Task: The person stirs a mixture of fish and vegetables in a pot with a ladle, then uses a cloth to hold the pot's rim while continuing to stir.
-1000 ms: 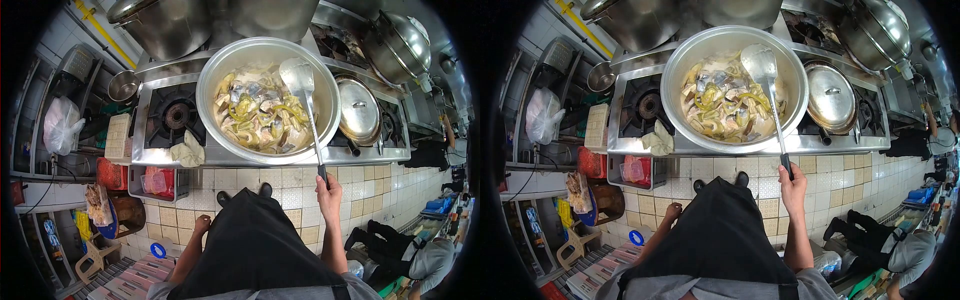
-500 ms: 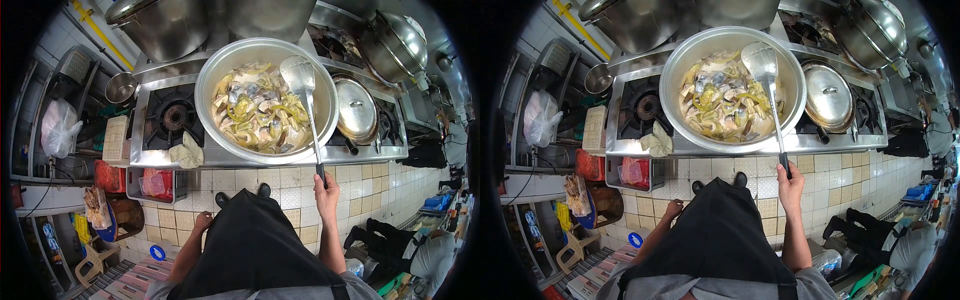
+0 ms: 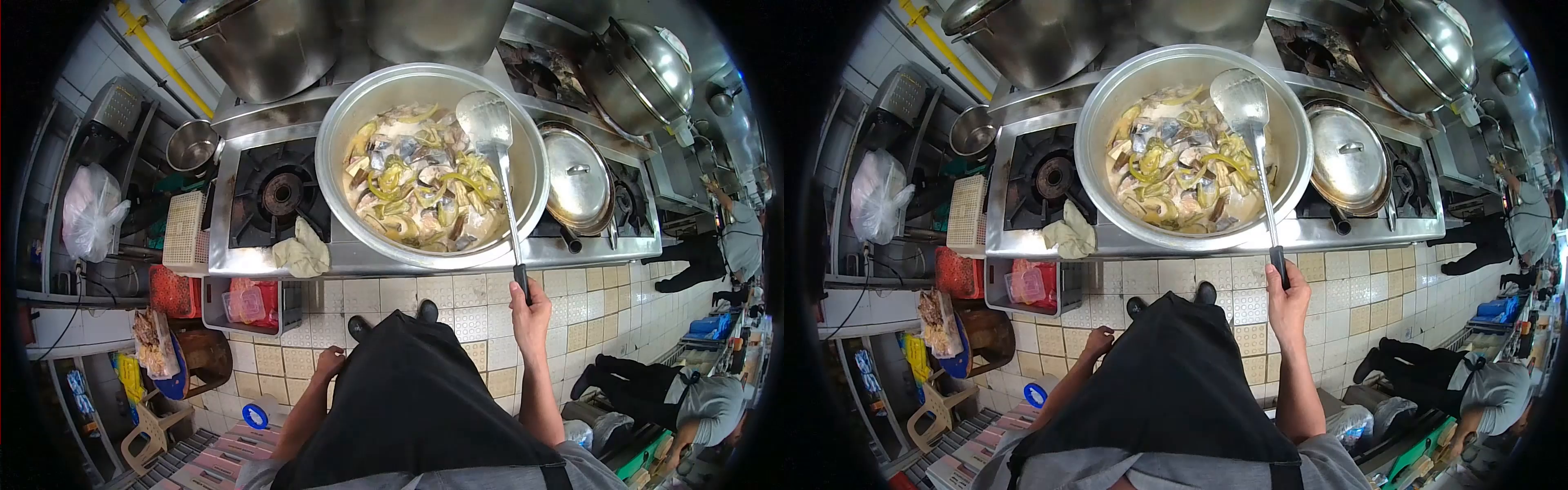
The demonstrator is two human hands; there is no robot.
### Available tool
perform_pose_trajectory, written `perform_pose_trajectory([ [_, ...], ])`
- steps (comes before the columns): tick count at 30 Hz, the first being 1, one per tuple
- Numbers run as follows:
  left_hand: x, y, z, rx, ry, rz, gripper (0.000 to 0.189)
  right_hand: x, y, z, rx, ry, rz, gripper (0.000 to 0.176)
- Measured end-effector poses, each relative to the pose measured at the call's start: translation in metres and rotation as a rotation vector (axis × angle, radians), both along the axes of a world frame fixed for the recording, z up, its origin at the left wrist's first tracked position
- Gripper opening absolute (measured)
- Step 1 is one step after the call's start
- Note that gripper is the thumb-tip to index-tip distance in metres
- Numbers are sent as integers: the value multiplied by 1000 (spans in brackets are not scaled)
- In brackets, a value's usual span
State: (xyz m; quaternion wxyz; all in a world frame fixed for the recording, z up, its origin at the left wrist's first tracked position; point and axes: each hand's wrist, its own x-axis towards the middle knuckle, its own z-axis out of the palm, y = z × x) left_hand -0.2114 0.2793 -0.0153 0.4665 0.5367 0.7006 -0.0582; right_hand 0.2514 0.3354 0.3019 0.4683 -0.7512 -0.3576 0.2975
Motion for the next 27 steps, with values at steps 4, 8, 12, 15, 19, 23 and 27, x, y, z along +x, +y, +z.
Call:
perform_pose_trajectory([
  [4, 0, 2, 5, -34, -24, 58, 33, -2, 3, 2, -16, -13, -8, 27],
  [8, -2, 3, -4, -35, -13, 42, 32, -3, 4, 0, -5, -20, -13, 26],
  [12, -3, 3, -8, -9, -29, 27, 32, -6, 4, 2, -5, 7, -23, 24],
  [15, -1, 4, -5, 7, -42, 24, 31, -3, 3, -7, 37, -23, -19, 24],
  [19, 1, 5, -6, -50, -47, 70, 30, -2, 4, -5, 12, -67, -11, 25],
  [23, -1, 2, -12, -19, -48, 52, 29, -2, 4, -4, 8, -71, -13, 26],
  [27, -2, 1, -15, -46, -37, 77, 29, -3, 3, -1, -35, -65, -15, 27],
])
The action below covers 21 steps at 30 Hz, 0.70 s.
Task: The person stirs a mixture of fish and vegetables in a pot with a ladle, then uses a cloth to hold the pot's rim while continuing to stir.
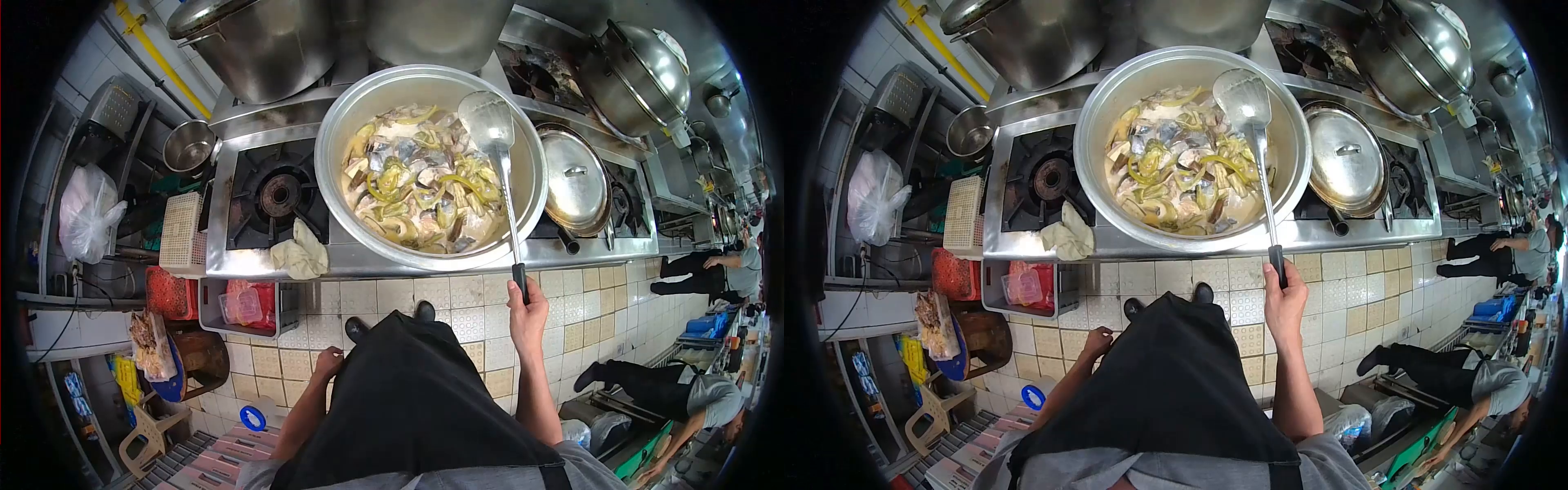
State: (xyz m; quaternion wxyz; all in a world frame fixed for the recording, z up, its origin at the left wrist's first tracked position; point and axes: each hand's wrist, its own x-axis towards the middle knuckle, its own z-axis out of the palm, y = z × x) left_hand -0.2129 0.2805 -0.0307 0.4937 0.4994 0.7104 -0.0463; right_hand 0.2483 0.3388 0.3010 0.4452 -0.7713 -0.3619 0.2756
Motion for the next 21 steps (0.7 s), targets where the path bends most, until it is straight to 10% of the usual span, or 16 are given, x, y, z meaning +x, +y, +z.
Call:
perform_pose_trajectory([
  [21, 0, -1, 10, 12, 28, -59, 30, -5, 1, 5, 16, 45, -13, 28],
])
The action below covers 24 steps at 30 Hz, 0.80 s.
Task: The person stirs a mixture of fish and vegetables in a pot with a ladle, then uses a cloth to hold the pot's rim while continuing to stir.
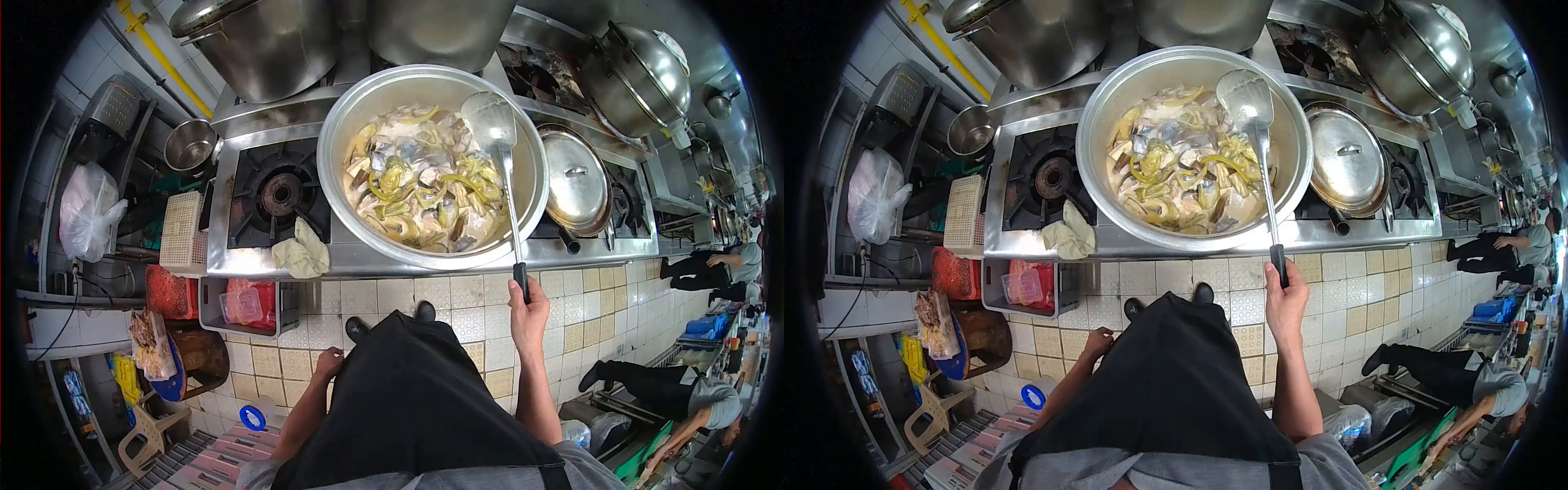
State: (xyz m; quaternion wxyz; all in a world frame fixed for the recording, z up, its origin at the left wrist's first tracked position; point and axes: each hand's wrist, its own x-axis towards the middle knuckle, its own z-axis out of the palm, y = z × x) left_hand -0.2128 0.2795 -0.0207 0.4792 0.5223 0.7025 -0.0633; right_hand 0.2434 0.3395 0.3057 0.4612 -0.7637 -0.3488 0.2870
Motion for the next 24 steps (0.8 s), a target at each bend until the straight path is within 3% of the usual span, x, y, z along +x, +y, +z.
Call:
perform_pose_trajectory([
  [17, -2, -3, -8, -55, -14, 74, 31, 2, -1, -5, 4, -55, 4, 25],
  [24, 2, -2, 2, 5, -3, 2, 32, 4, -2, -8, 12, -86, 21, 27],
])
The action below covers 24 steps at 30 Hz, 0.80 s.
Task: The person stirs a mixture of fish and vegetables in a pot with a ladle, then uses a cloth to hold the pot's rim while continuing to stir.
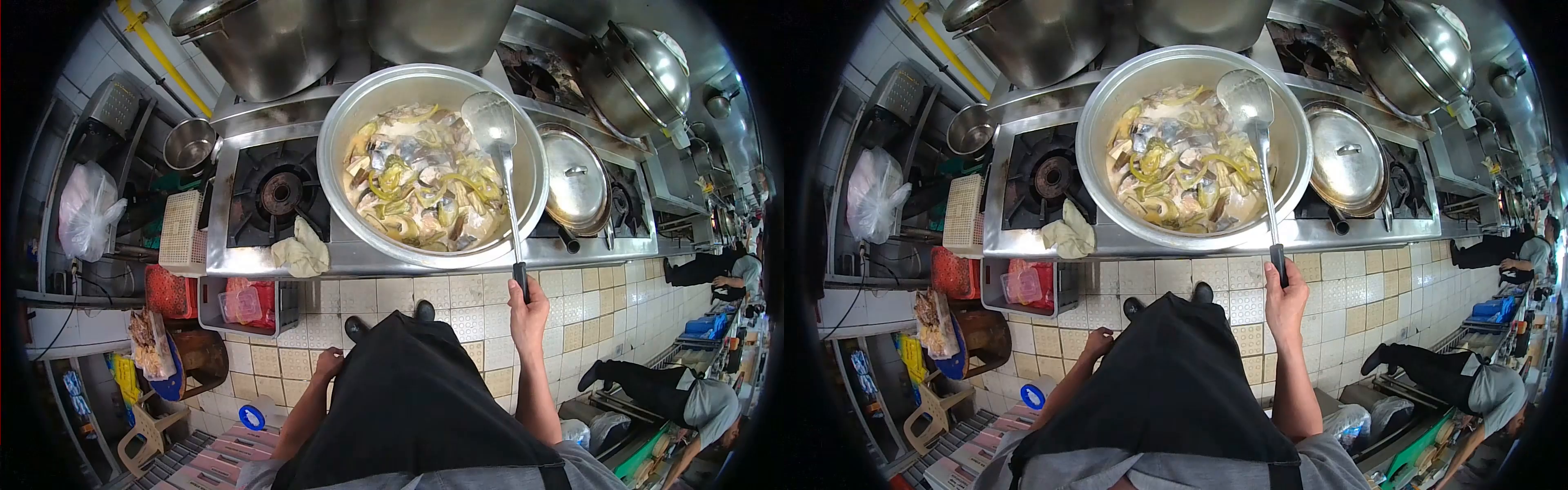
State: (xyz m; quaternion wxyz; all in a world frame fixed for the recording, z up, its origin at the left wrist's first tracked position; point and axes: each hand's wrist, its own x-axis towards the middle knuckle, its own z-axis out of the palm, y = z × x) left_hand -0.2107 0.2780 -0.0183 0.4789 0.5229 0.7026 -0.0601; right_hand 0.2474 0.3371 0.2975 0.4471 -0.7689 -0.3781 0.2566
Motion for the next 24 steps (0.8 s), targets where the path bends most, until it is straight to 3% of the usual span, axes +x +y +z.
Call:
perform_pose_trajectory([
  [11, 7, 2, 16, -16, 1, 39, 33, -2, 1, 2, 29, 16, -13, 23],
  [24, 1, 2, -2, -29, -3, 11, 31, -1, 1, 4, -24, -3, -11, 26],
])
